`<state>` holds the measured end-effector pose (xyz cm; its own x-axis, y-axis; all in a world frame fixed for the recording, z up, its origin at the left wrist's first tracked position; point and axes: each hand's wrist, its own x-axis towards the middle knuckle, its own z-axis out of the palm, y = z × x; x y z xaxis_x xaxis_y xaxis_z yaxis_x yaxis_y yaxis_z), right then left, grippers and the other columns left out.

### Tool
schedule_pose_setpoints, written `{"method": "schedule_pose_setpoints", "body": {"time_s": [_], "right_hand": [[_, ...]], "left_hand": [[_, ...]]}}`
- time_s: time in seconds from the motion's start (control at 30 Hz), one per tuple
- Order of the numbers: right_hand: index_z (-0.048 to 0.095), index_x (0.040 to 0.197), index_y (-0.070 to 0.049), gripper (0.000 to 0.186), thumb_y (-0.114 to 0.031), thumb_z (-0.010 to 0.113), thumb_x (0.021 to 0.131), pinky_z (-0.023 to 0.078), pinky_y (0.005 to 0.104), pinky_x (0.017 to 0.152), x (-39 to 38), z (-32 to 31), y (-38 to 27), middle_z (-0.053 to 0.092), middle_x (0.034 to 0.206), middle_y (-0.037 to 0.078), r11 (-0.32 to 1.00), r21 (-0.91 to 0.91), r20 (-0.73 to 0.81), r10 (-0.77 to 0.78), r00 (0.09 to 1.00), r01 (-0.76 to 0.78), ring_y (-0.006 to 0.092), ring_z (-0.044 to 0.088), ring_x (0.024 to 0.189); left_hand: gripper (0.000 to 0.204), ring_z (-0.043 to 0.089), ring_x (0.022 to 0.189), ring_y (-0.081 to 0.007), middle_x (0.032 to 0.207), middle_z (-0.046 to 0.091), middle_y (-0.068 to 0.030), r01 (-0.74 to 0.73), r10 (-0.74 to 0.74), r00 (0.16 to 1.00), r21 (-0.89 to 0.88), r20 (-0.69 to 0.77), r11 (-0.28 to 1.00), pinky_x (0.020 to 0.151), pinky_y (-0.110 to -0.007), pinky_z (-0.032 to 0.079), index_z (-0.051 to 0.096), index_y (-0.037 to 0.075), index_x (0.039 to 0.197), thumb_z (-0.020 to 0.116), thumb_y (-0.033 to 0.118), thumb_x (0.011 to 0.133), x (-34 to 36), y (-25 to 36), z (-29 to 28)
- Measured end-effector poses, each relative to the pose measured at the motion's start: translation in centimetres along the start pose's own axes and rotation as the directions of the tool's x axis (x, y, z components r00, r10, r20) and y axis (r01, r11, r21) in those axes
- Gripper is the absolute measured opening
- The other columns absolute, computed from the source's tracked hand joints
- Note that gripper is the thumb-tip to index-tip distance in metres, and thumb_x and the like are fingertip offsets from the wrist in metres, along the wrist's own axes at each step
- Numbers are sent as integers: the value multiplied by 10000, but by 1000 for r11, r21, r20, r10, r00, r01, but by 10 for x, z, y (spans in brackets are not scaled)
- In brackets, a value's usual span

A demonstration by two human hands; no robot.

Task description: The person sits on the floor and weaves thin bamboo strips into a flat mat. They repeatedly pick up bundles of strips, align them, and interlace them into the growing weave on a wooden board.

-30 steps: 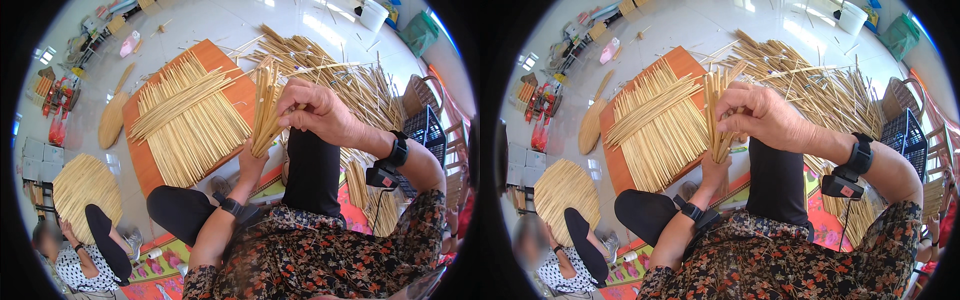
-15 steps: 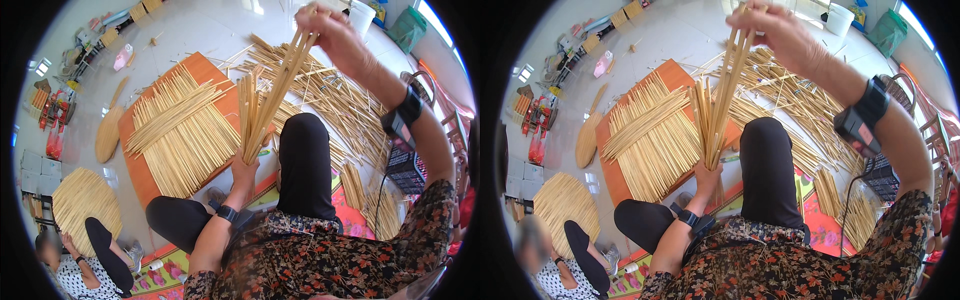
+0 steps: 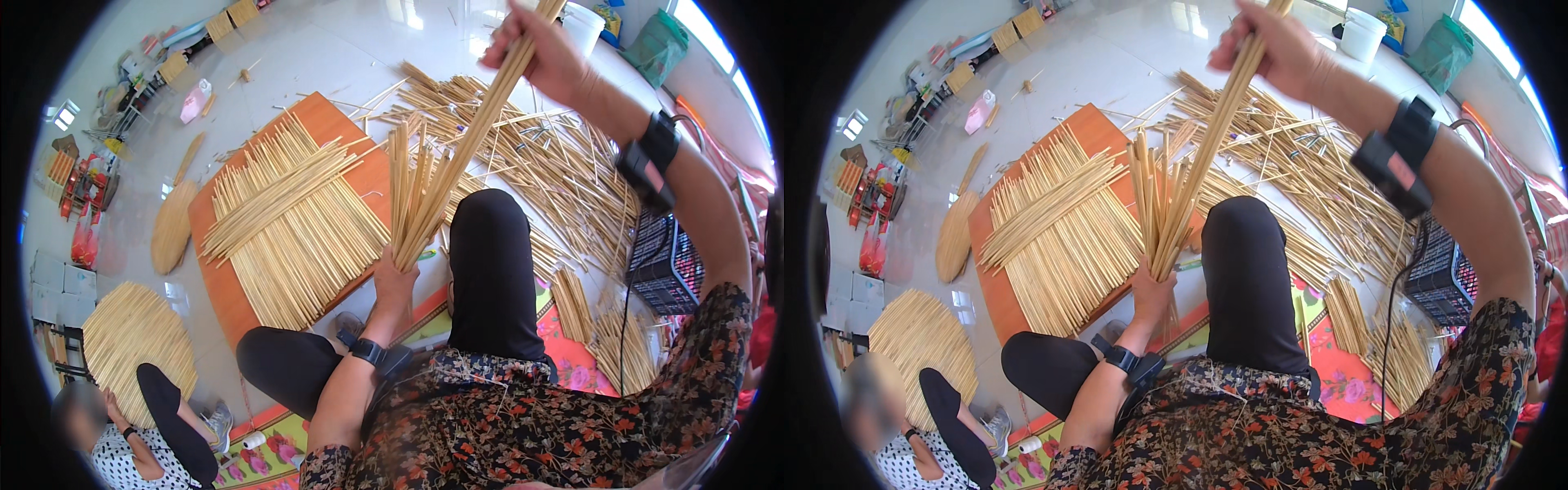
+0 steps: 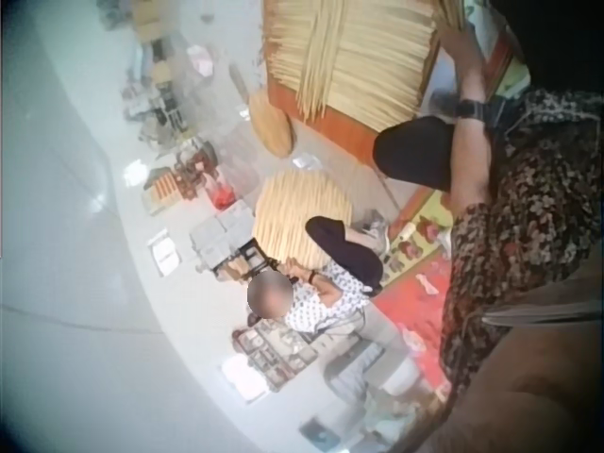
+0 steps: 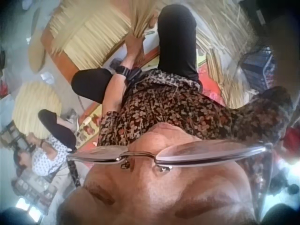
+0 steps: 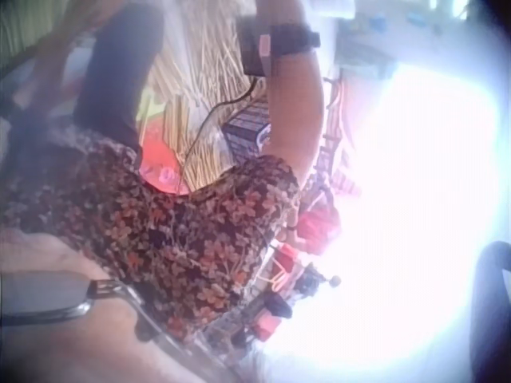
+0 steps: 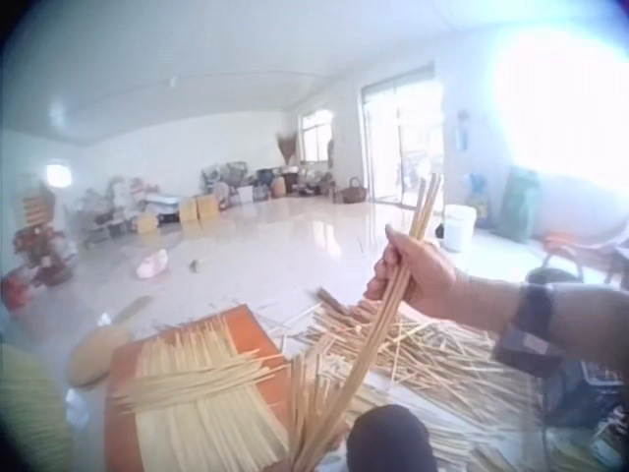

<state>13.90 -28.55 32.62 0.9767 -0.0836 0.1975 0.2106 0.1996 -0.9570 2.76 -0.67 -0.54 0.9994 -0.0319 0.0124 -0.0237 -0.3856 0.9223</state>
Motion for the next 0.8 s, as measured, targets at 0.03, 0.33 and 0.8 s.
{"method": "schedule_pose_setpoints", "body": {"time_s": [0.03,0.33,0.8], "right_hand": [[566,768,-96,399,-356,560,1071,534,433,655,18,-12,-21,596,714,113,989,136,-108,74,991,-59,263,587,626],[518,848,-96,332,-343,564,1065,497,297,554,93,-321,-215,537,745,28,920,295,62,-287,956,258,136,534,600],[627,865,-134,363,-457,606,1030,319,236,379,-36,-409,-131,531,635,-57,899,-410,-583,-388,714,154,53,423,434]], "left_hand": [[357,657,893,-194,960,682,-105,-14,15,1000,-12,12,1000,830,-337,524,593,18,1174,725,41,844,1,2,3],[436,670,927,-235,1006,681,-140,-84,82,996,-166,-16,982,853,-357,523,590,9,1252,691,24,828,14,-22,23],[311,629,853,-189,918,645,-102,-82,89,995,-116,50,990,793,-333,518,586,-5,1133,698,0,842,10,-22,23]]}}
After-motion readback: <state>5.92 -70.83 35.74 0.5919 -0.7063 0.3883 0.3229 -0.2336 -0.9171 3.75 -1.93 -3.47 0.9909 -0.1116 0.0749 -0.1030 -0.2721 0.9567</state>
